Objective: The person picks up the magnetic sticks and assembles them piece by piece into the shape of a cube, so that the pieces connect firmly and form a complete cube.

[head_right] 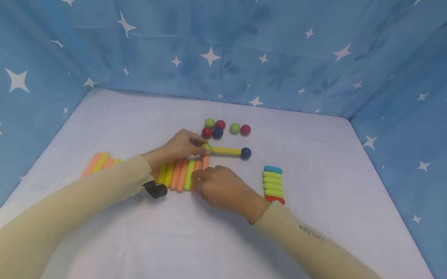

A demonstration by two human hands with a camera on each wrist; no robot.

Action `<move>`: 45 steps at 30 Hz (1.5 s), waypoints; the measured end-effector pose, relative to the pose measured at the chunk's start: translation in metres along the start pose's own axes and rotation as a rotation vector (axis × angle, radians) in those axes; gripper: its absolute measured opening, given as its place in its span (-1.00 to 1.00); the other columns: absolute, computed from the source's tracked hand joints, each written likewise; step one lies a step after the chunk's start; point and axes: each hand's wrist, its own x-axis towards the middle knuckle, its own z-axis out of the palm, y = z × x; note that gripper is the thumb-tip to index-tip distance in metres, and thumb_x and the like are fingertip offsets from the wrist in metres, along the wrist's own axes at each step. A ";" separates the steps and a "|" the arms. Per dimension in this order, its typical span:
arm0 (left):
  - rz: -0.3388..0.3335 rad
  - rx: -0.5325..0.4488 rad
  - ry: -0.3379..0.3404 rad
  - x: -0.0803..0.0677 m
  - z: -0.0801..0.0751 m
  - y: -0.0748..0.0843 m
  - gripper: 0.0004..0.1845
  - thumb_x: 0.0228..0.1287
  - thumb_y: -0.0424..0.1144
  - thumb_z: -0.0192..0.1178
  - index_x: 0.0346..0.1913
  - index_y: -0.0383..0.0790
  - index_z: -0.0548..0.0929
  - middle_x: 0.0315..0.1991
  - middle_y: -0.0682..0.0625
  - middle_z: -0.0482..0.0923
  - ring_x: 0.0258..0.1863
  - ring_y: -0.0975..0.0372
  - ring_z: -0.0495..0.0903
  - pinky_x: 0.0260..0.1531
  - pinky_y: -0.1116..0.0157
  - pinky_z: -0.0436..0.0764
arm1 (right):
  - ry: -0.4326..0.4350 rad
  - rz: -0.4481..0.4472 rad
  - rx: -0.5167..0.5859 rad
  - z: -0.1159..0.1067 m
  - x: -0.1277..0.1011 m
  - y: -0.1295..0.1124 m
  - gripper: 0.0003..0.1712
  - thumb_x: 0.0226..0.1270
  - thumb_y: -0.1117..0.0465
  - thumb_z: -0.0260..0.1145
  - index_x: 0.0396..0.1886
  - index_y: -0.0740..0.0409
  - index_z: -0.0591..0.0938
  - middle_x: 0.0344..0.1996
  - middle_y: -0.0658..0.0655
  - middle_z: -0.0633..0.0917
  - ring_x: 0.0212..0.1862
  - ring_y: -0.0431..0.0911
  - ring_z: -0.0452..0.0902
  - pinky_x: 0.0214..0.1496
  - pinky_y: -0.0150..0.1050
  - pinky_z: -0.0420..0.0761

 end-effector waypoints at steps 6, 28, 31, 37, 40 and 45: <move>-0.002 -0.009 0.019 0.003 0.002 -0.003 -0.54 0.16 -0.04 0.52 0.09 -0.14 0.73 -0.14 0.00 0.69 -0.22 0.15 0.63 -0.17 0.26 0.62 | -0.084 -0.002 -0.009 0.003 -0.007 -0.019 -0.59 0.33 0.11 0.47 0.15 0.05 0.73 0.13 0.01 0.70 0.18 -0.10 0.62 0.17 -0.12 0.59; 0.004 0.008 0.032 -0.004 0.001 -0.002 -0.56 0.15 -0.04 0.52 0.04 -0.17 0.74 -0.16 0.00 0.68 -0.17 0.15 0.59 -0.14 0.26 0.59 | -0.213 0.441 0.185 0.007 -0.012 -0.017 -0.69 0.33 -0.16 0.40 -0.43 -0.07 0.73 -0.77 -0.14 0.42 -0.60 -0.21 0.38 -0.49 -0.30 0.41; 0.010 0.010 0.032 -0.003 0.000 -0.001 -0.56 0.15 -0.04 0.52 0.04 -0.17 0.74 -0.15 0.00 0.67 -0.17 0.15 0.59 -0.13 0.26 0.59 | -0.285 0.517 0.248 0.000 -0.016 -0.011 -0.65 0.38 -0.14 0.36 -0.51 -0.06 0.69 -0.77 -0.08 0.45 -0.57 -0.15 0.41 -0.44 -0.24 0.42; 0.005 0.020 0.023 -0.001 -0.002 0.000 -0.56 0.16 -0.02 0.51 0.05 -0.16 0.74 -0.15 0.02 0.68 -0.16 0.15 0.59 -0.12 0.26 0.60 | -0.416 0.754 0.377 -0.013 -0.027 0.032 -0.63 0.41 -0.07 0.34 -0.55 0.00 0.71 -0.70 0.01 0.59 -0.51 -0.08 0.52 -0.37 -0.18 0.50; -0.002 0.016 0.015 0.000 -0.002 0.000 -0.56 0.17 -0.02 0.51 0.05 -0.16 0.75 -0.14 0.02 0.68 -0.17 0.15 0.59 -0.13 0.27 0.60 | -0.434 0.840 0.411 -0.014 -0.033 0.055 -0.57 0.42 -0.08 0.32 -0.63 -0.01 0.72 -0.66 0.04 0.64 -0.50 -0.06 0.55 -0.34 -0.17 0.50; -0.005 0.001 0.017 -0.002 -0.002 -0.001 -0.56 0.16 -0.04 0.52 0.04 -0.17 0.75 -0.13 0.01 0.69 -0.16 0.15 0.60 -0.13 0.26 0.60 | -0.429 0.889 0.455 -0.012 -0.039 0.077 -0.64 0.36 -0.03 0.33 -0.60 0.02 0.73 -0.61 0.06 0.67 -0.49 -0.06 0.58 -0.34 -0.17 0.50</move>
